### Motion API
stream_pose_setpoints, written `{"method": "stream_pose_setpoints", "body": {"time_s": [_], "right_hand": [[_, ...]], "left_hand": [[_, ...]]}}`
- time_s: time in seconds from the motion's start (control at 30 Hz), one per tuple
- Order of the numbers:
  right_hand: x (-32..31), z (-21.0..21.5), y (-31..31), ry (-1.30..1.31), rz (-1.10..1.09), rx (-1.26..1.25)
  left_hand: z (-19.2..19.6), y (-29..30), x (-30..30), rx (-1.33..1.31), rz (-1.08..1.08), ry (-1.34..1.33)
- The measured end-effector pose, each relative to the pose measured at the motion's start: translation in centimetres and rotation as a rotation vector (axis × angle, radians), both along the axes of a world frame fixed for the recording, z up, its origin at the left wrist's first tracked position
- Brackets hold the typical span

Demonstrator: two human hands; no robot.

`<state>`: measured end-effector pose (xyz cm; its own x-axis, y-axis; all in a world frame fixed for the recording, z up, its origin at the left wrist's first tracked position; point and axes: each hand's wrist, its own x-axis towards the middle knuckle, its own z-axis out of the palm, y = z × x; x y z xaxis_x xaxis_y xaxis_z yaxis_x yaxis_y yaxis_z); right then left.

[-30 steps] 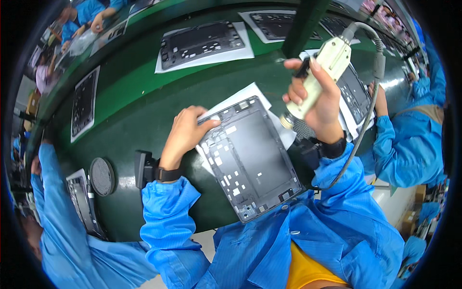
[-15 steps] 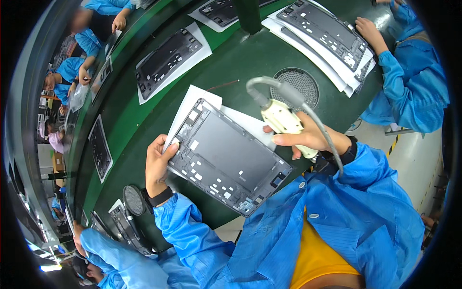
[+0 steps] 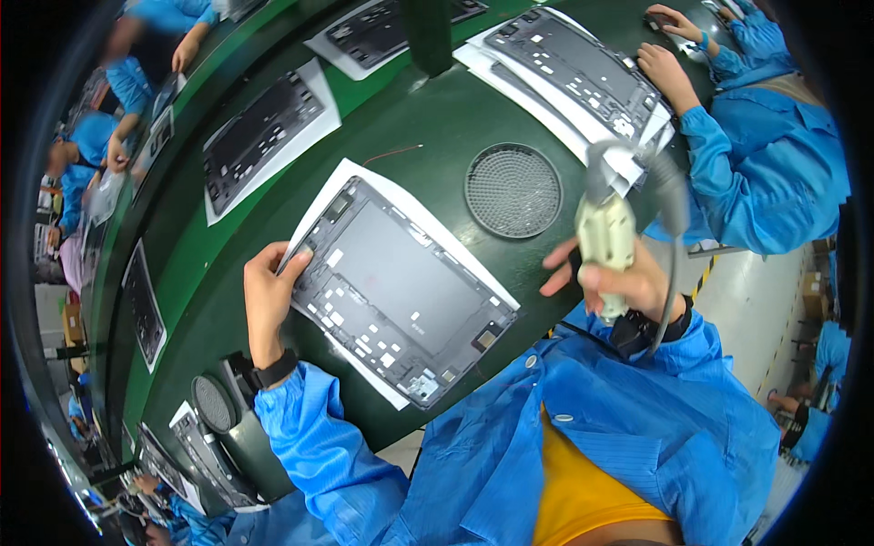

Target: Assembling internal components of a tablet or laptop chassis using an electric screwdriver on an assembly line.

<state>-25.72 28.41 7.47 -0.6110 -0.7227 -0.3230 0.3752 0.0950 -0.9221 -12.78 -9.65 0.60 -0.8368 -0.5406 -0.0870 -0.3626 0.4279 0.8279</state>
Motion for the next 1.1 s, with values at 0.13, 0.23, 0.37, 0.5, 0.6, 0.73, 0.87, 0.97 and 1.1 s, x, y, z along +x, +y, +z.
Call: {"method": "stream_pose_setpoints", "body": {"time_s": [0.13, 0.23, 0.37, 0.5, 0.6, 0.73, 0.87, 0.97, 1.1], "right_hand": [[-2.7, 1.9, -1.6, 0.273, -0.108, -0.172], [-4.6, 2.0, -4.9, 0.47, -0.189, -0.297], [-6.6, 0.0, -9.4, 0.466, -0.311, -0.394], [-7.3, -2.5, -10.2, 0.476, -0.324, -0.4], [-7.5, -3.0, -10.4, 0.471, -0.323, -0.415], [-7.5, -3.1, -10.4, 0.47, -0.306, -0.417], [-7.7, -2.8, -10.1, 0.46, -0.27, -0.378], [-7.7, -2.8, -10.1, 0.434, -0.287, -0.357], [-7.8, -2.9, -9.8, 0.396, -0.274, -0.347]], "left_hand": [[-0.6, 1.8, -0.5, -0.459, -0.017, 0.16], [-0.7, 3.3, -0.5, -0.328, 0.075, 0.172], [-1.2, 5.0, 0.0, -0.244, 0.057, 0.184], [-1.7, 6.7, -0.7, -0.263, 0.091, 0.22], [-2.1, 6.9, -1.4, -0.273, 0.177, 0.216], [-1.8, 7.3, -2.6, -0.341, 0.195, 0.225], [-1.7, 7.7, -2.8, -0.388, 0.186, 0.226], [-1.7, 7.9, -2.9, -0.382, 0.187, 0.215], [-2.0, 7.9, -2.9, -0.362, 0.206, 0.222]]}}
